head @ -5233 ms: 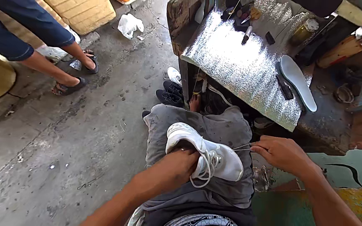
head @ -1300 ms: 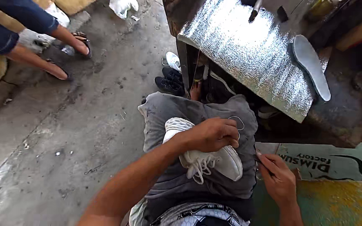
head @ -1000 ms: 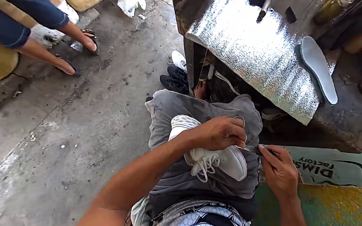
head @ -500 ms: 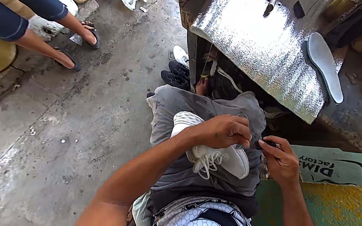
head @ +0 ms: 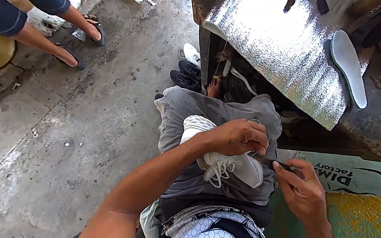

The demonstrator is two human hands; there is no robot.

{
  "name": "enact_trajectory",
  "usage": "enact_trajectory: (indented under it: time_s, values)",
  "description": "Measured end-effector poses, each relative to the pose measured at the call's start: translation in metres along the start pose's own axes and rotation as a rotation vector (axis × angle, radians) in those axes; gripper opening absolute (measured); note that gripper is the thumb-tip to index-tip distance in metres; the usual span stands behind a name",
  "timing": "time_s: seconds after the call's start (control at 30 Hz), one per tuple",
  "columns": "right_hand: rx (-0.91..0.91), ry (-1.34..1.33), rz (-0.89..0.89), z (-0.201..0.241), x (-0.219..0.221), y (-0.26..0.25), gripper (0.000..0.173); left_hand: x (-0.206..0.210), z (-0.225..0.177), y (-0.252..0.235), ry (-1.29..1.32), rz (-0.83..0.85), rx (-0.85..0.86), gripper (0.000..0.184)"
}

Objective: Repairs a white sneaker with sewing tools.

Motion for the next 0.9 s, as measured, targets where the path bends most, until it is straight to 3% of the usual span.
enact_trajectory:
  time_s: [0.27,0.5,0.6,0.8,0.9]
  values:
    - [0.087,0.012,-0.052,0.016,0.016,0.011,0.019,0.002,0.0,-0.004,-0.047,-0.013,0.008,0.021]
    - [0.096,-0.126,-0.139,0.009,0.012,0.006,0.016,-0.01,-0.001,-0.007,0.053,-0.163,-0.038,0.02]
    - [0.109,-0.18,-0.24,-0.017,-0.014,-0.023,0.019,-0.013,-0.002,-0.01,0.004,-0.161,-0.094,0.024]
    - [0.174,0.101,-0.385,-0.111,-0.053,-0.135,0.03,-0.049,-0.033,-0.029,-0.102,-0.152,-0.184,0.033]
    - [0.12,0.049,-0.282,-0.103,-0.057,-0.171,0.057,-0.06,-0.06,-0.04,-0.149,-0.148,-0.206,0.04]
Point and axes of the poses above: each hand's wrist, its own y-axis away from the middle knuckle, its own x-axis out of the palm, z = x × y, the point moved 2 cm from there along -y, towards the middle knuckle, and after that the axes turned 3 degrees about -x, right-handed, at the moved point
